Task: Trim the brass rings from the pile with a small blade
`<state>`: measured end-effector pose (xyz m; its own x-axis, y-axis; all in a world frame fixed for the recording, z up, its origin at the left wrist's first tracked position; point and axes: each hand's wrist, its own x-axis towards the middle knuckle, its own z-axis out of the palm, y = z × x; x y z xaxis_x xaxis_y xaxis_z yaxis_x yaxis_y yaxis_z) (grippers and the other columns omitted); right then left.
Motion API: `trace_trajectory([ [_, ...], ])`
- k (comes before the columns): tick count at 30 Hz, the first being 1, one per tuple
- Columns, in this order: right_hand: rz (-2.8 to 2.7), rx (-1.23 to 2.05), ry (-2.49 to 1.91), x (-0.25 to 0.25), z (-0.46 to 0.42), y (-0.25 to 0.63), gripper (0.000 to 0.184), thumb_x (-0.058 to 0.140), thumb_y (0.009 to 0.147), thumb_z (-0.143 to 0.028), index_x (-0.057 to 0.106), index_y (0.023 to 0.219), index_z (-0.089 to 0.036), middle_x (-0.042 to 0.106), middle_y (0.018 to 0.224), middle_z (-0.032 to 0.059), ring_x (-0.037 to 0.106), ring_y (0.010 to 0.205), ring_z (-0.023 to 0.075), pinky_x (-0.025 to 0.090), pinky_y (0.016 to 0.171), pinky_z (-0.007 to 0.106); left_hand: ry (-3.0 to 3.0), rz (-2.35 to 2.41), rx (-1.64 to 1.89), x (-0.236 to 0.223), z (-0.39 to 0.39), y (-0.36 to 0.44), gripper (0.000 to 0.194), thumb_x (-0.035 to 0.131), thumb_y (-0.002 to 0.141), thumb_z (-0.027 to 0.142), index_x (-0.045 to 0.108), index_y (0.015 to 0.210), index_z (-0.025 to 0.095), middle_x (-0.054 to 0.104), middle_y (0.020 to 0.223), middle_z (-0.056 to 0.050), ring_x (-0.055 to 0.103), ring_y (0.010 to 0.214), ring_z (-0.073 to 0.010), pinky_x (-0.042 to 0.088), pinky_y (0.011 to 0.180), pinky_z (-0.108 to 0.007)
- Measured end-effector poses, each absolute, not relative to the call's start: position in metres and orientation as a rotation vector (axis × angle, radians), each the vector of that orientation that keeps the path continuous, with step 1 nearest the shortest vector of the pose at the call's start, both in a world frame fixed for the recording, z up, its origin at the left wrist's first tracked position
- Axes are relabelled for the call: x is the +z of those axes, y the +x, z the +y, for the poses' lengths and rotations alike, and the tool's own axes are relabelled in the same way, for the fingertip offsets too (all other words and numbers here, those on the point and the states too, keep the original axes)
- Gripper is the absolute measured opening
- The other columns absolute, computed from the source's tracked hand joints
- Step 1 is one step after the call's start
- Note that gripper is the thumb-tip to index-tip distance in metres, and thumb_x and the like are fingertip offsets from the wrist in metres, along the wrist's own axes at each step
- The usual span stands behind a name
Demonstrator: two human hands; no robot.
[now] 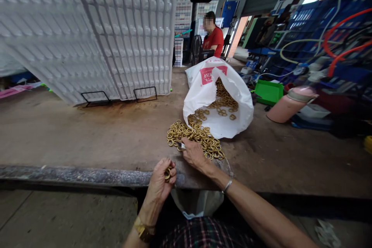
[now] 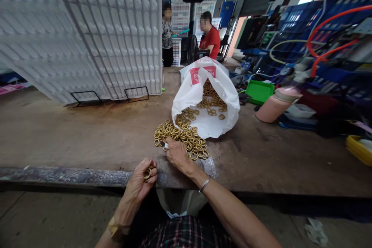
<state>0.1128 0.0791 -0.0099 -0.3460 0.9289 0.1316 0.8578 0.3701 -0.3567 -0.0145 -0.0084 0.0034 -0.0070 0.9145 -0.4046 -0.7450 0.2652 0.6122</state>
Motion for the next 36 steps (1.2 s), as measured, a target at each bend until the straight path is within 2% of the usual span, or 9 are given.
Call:
trace_trajectory([
  [4,-1.962,0.745,-1.369,-0.007,0.073,0.131,0.015,0.039,0.081,-0.022,0.053,0.077,-0.018,0.054,0.062,-0.0008,0.049,0.058,0.0118,0.034,0.058,0.022,0.498,1.099,1.329,0.001,-0.002,-0.002,0.033,0.067,0.065,0.038,0.049,0.084,0.017,0.049,0.057,0.007,0.04,0.04,-0.0035,0.024,0.033,-0.013],
  [9,-1.622,1.217,-1.213,-0.001,0.058,0.142,0.016,0.043,0.081,-0.029,0.049,0.07,-0.018,0.046,0.055,-0.0054,0.04,0.051,0.0085,0.032,0.051,0.02,0.755,1.26,1.252,-0.008,0.006,0.01,0.043,0.059,0.071,0.043,0.049,0.105,0.017,0.046,0.055,0.008,0.037,0.038,-0.0042,0.026,0.034,-0.015],
  [12,-1.542,1.387,-1.153,-0.001,0.051,0.145,0.018,0.043,0.081,-0.031,0.049,0.07,-0.018,0.044,0.053,-0.0068,0.034,0.046,0.0067,0.029,0.047,0.019,0.818,1.268,1.223,-0.01,0.008,0.013,0.042,0.057,0.073,0.044,0.052,0.103,0.016,0.043,0.051,0.008,0.034,0.037,-0.0045,0.025,0.035,-0.015],
  [15,-1.519,1.497,-1.115,-0.002,0.047,0.145,0.02,0.045,0.081,-0.035,0.05,0.071,-0.018,0.043,0.052,-0.0075,0.031,0.043,0.0057,0.027,0.044,0.018,0.858,1.269,1.205,-0.01,0.008,0.015,0.035,0.055,0.074,0.045,0.055,0.091,0.015,0.043,0.05,0.007,0.033,0.038,-0.0044,0.025,0.036,-0.016],
  [19,-1.489,1.536,-1.153,-0.005,0.045,0.143,0.022,0.044,0.08,-0.034,0.048,0.066,-0.018,0.041,0.049,-0.0077,0.03,0.041,0.0054,0.026,0.043,0.019,0.993,1.366,1.23,-0.008,0.006,0.016,0.027,0.053,0.076,0.042,0.056,0.078,0.015,0.043,0.05,0.006,0.035,0.041,-0.0054,0.028,0.04,-0.017],
  [25,-1.608,1.314,-1.282,0.006,0.044,0.137,0.029,0.045,0.079,-0.034,0.043,0.055,-0.018,0.041,0.047,-0.0063,0.036,0.046,0.0072,0.028,0.047,0.02,1.33,1.503,1.31,-0.005,0.001,0.014,0.017,0.052,0.077,0.032,0.06,0.074,0.017,0.053,0.061,0.002,0.048,0.058,-0.0108,0.038,0.053,-0.02],
  [29,-1.666,1.235,-1.294,0.011,0.044,0.134,0.027,0.044,0.078,-0.03,0.042,0.054,-0.018,0.04,0.049,-0.0061,0.036,0.048,0.0077,0.028,0.048,0.02,1.22,1.465,1.31,-0.005,-0.002,0.015,0.016,0.054,0.077,0.033,0.057,0.072,0.017,0.049,0.056,0.003,0.045,0.051,-0.0088,0.036,0.049,-0.019],
  [32,-1.684,1.198,-1.285,0.009,0.044,0.132,0.026,0.044,0.078,-0.03,0.041,0.055,-0.018,0.039,0.05,-0.0061,0.035,0.049,0.0078,0.028,0.047,0.02,1.037,1.358,1.242,-0.004,-0.003,0.015,0.022,0.055,0.076,0.04,0.054,0.075,0.018,0.046,0.052,0.006,0.04,0.042,-0.006,0.031,0.042,-0.017],
  [36,-1.706,1.164,-1.276,0.006,0.043,0.13,0.024,0.045,0.078,-0.03,0.042,0.058,-0.018,0.04,0.052,-0.0058,0.036,0.051,0.0081,0.028,0.048,0.02,0.849,1.168,1.153,-0.001,-0.004,0.014,0.029,0.054,0.075,0.047,0.051,0.076,0.018,0.048,0.057,0.006,0.036,0.037,-0.0037,0.024,0.034,-0.015],
])
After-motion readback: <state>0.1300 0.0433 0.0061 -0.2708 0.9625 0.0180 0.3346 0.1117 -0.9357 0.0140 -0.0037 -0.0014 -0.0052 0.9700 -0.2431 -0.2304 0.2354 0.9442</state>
